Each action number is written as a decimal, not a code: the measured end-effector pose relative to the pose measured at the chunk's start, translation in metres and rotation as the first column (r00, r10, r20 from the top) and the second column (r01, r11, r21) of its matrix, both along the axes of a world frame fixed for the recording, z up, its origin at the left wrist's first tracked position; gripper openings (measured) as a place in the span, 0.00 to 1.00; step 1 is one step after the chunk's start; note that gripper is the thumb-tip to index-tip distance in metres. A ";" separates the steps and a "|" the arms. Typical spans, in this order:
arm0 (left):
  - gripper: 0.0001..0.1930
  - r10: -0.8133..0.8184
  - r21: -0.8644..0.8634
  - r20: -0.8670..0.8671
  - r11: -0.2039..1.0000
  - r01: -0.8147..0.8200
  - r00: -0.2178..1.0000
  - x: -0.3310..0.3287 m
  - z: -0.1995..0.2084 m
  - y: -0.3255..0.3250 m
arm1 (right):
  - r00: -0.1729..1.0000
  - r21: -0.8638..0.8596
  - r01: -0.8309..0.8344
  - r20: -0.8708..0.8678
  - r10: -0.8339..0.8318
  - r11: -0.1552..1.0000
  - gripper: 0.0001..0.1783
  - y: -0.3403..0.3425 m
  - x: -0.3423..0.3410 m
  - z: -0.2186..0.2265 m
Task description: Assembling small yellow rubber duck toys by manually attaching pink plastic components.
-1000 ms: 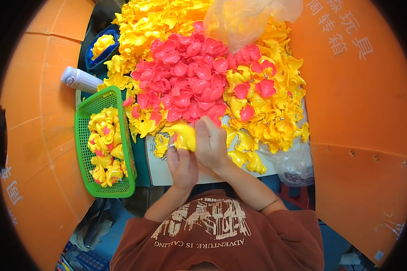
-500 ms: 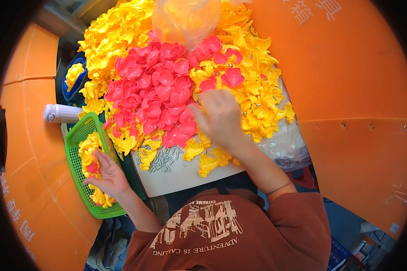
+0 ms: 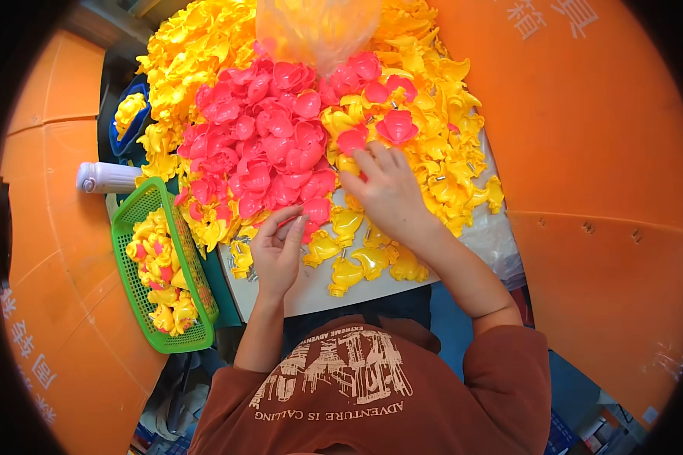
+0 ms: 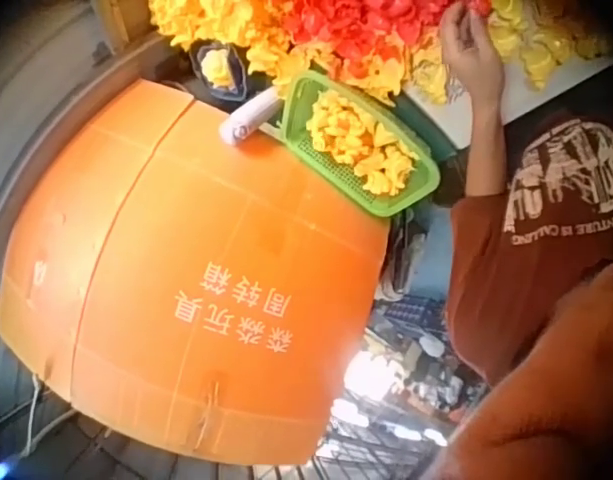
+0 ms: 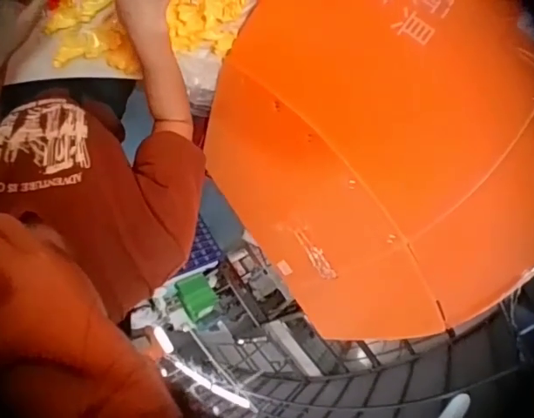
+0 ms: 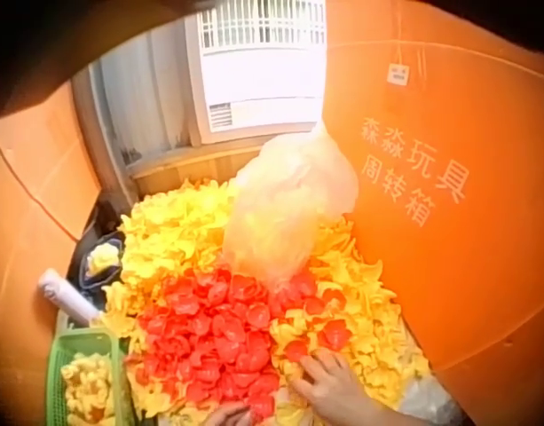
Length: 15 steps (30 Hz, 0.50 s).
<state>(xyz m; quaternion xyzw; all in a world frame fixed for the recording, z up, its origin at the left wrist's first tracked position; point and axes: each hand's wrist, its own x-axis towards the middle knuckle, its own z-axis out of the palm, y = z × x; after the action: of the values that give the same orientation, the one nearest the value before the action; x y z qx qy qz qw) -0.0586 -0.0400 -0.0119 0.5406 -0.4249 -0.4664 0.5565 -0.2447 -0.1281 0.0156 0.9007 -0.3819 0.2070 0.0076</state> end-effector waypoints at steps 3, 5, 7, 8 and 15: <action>0.08 0.047 -0.002 0.192 0.999 -0.047 0.980 0.014 -0.001 0.009 | 0.997 -0.015 0.040 0.060 -0.039 0.999 0.09 0.002 0.001 0.010; 0.07 0.009 0.037 0.308 0.999 -0.022 0.951 0.021 0.000 0.017 | 0.998 0.273 -0.065 -0.006 0.069 0.960 0.09 0.021 -0.001 0.016; 0.04 -0.033 0.066 0.467 0.998 0.002 0.884 0.020 0.008 0.022 | 0.992 0.331 -0.083 -0.064 0.110 0.940 0.09 0.039 0.004 0.010; 0.04 -0.036 0.075 0.463 0.997 0.001 0.885 0.018 0.011 0.027 | 0.982 0.379 -0.095 -0.115 0.149 0.920 0.09 0.047 0.007 0.006; 0.14 -0.415 0.372 0.567 0.900 0.228 0.712 0.009 0.006 0.060 | 0.984 0.427 -0.174 0.040 0.174 0.887 0.10 0.077 0.019 -0.005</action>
<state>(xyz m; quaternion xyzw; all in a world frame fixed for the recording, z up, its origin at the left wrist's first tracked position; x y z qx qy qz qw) -0.0497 0.0202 -0.0054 0.6538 -0.6062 -0.4015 0.2093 -0.2260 -0.0514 0.0107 0.9108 -0.3357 0.1180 -0.2092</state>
